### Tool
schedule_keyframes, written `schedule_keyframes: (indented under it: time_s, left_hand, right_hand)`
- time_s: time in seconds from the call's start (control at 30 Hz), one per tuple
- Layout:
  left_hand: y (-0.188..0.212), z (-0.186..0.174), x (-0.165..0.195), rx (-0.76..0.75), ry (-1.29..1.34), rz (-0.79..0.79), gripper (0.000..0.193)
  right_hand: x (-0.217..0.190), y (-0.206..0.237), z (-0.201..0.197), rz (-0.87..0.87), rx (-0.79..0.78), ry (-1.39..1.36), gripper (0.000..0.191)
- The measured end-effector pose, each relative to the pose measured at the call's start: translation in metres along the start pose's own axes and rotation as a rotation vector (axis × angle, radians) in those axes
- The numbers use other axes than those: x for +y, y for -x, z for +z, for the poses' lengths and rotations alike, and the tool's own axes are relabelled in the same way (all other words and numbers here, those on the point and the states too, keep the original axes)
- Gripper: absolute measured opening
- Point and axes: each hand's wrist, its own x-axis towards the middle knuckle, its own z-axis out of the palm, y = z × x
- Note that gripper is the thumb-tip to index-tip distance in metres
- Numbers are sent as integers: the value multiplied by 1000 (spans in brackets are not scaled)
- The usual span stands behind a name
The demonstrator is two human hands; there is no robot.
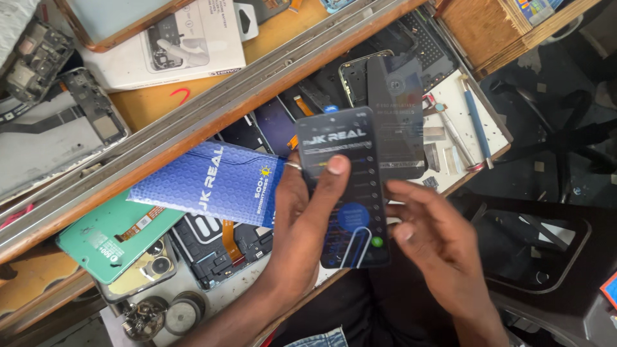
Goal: The person holds a disassembled smartphone and repeatedly taps and swipes the screen to test touch responsiveness. The person then removes the battery from the phone chassis and sets it aside.
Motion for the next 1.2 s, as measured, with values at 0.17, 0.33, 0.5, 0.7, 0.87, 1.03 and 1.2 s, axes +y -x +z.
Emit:
schedule_keyframes:
  time_s: [0.17,0.33,0.5,0.7,0.87,1.03,1.2]
  left_hand:
    - [1,-1,0,94,-190,128,59]
    - [5,0,-1,99,-244,168,65]
    - [6,-2,-1,124,-268,133,67]
    - [4,-3,-1,84,-289,104,74]
    - [3,-1,-1,60,-241,71,78]
    - [3,-2,-1,-14,-223,157,79]
    - [3,-2,0,43,-209,34,76]
  right_hand:
    - [1,-2,12,31,-215,-135,78]
    - [5,-2,21,1,-176,29,87]
    - [11,-2,26,-109,-156,124,89]
    - [17,-2,27,-58,-30,60,67]
    - [17,-2,21,-10,-21,70,63]
    - [23,-3,16,3,-93,-82,71]
    - [25,-6,16,91,-186,-237,87]
